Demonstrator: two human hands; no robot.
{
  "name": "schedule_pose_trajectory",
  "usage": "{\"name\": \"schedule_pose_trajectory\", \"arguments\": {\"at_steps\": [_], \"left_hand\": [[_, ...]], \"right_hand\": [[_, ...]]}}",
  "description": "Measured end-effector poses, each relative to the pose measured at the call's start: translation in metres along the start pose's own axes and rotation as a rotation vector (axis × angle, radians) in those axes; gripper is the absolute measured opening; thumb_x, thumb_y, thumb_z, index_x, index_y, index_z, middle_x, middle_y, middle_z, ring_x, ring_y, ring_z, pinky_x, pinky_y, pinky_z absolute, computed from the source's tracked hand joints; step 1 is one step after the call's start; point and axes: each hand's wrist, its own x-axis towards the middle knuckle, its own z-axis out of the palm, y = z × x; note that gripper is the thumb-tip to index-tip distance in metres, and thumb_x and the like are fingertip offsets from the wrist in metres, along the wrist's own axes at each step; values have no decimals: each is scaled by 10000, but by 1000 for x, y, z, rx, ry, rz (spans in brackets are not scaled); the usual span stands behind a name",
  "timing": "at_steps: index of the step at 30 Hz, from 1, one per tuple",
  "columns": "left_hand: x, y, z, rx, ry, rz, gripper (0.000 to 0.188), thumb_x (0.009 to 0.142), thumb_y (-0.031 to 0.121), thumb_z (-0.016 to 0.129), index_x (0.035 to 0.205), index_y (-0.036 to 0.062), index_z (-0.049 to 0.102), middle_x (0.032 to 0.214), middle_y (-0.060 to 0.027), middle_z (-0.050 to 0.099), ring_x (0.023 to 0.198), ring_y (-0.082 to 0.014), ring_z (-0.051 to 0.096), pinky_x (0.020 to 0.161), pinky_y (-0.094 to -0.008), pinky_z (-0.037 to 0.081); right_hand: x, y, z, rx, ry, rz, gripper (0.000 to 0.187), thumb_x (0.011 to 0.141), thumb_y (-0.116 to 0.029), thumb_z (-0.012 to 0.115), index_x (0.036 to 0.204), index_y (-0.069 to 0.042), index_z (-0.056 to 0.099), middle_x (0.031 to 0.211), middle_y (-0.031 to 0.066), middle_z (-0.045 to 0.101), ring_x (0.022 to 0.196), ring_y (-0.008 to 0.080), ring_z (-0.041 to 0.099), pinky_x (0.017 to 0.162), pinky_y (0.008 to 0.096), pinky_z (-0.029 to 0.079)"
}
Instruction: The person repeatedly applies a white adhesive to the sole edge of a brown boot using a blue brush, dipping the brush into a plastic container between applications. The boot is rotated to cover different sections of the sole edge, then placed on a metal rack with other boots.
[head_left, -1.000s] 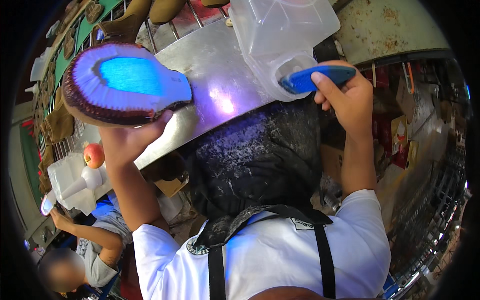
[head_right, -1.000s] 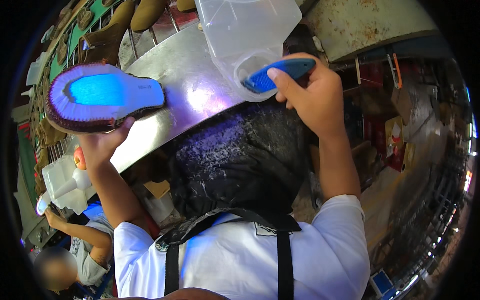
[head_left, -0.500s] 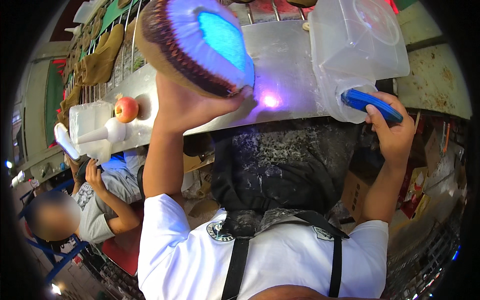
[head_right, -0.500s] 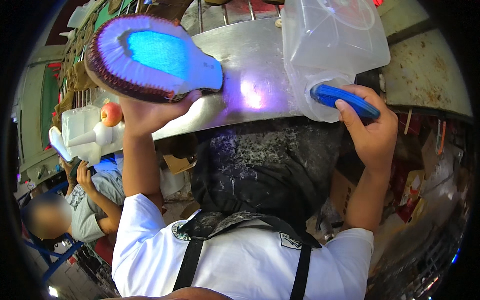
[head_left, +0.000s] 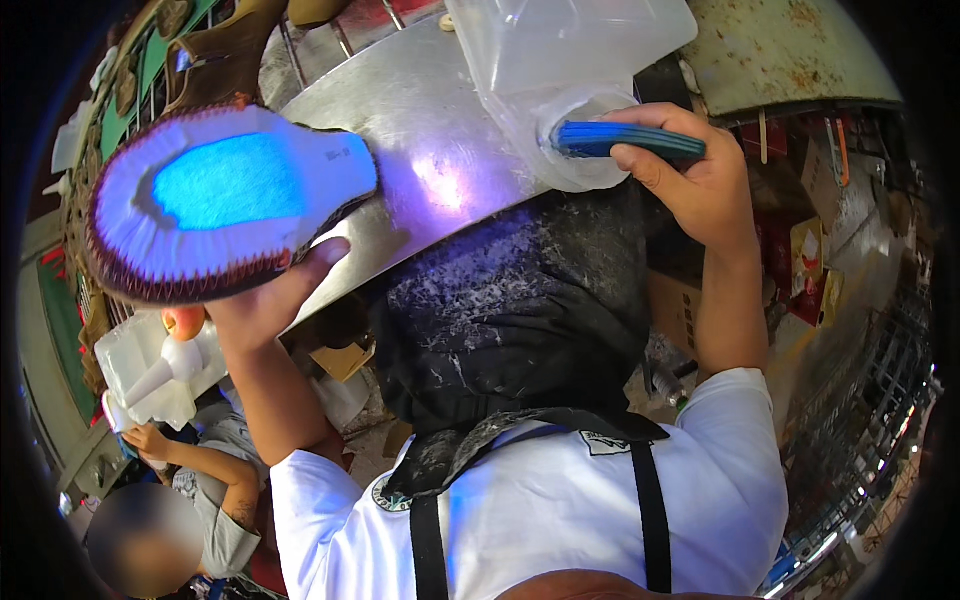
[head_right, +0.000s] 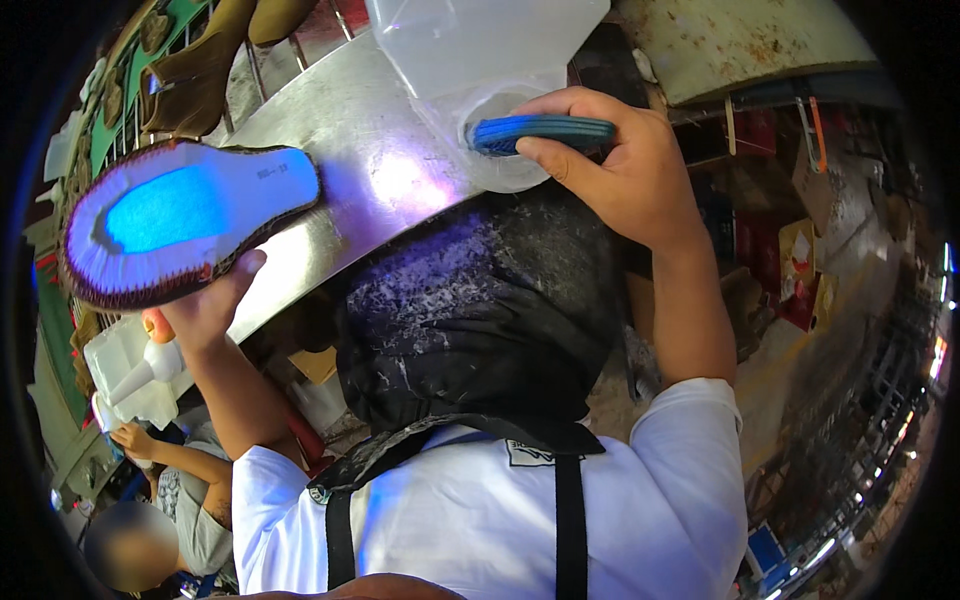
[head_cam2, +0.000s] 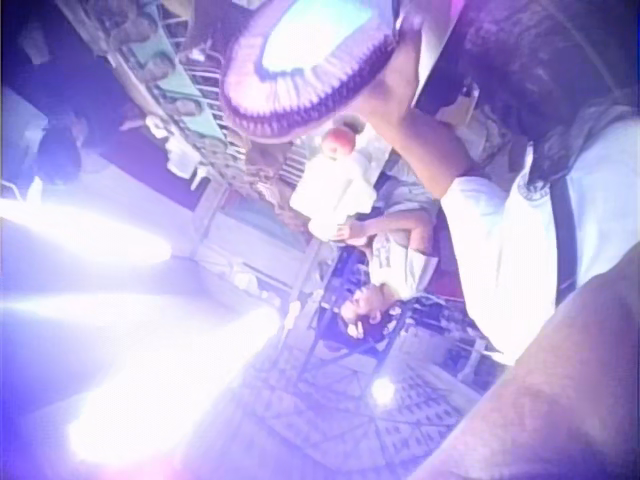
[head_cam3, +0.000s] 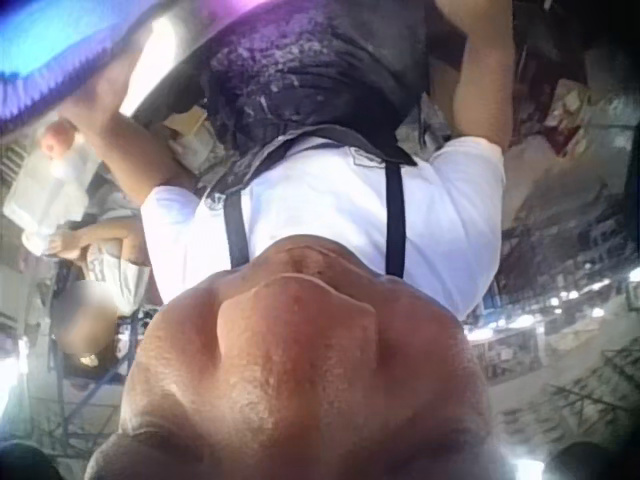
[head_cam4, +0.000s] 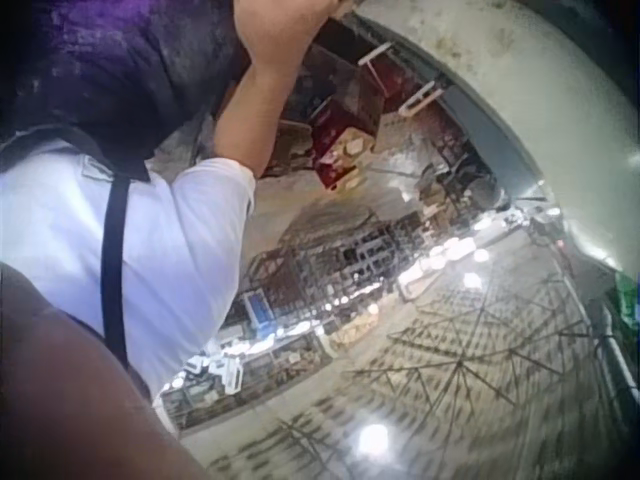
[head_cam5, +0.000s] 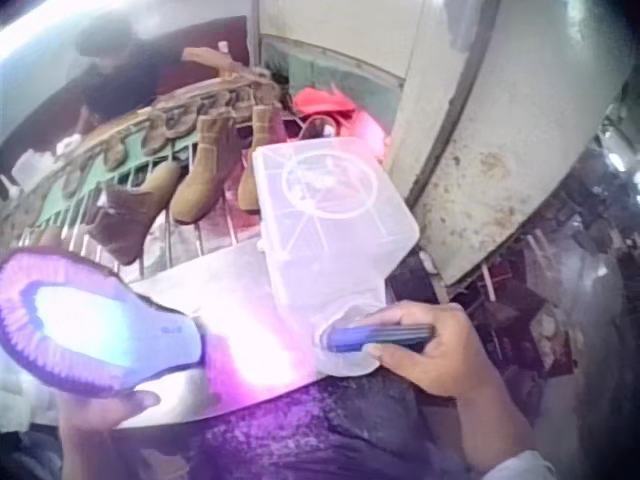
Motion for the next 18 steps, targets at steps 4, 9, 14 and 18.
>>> {"name": "schedule_pose_trajectory", "arguments": {"at_steps": [4,9,14,18], "left_hand": [[-19,-16,-15,170,-193,-31,762,709,91,880,1370,-30,518,1316,-135,601,1217,-291,572,1058,-443,448],[-31,7,4,140,-19,1,928,705,215,895,1473,10,417,1471,-161,486,1359,-323,468,1150,-470,353],[-43,69,34,-365,207,-492,863,839,441,730,1522,79,346,1564,-155,342,1368,-391,447,1009,-555,506],[-90,11,69,-61,553,-33,848,870,617,632,1521,164,332,1558,-155,297,1400,-399,396,1021,-581,480]], "right_hand": [[-5,2,-11,124,-68,144,214,934,-59,702,1124,38,687,861,65,697,697,100,634,627,238,518],[-16,6,-3,710,227,588,253,962,-124,653,1122,71,656,838,90,692,629,147,636,565,251,527],[-55,18,16,741,372,376,257,955,-155,661,1084,67,663,865,165,707,648,214,672,511,301,536],[-74,6,88,1300,95,628,343,955,-225,667,1110,82,652,918,189,710,685,213,684,561,370,563]]}}
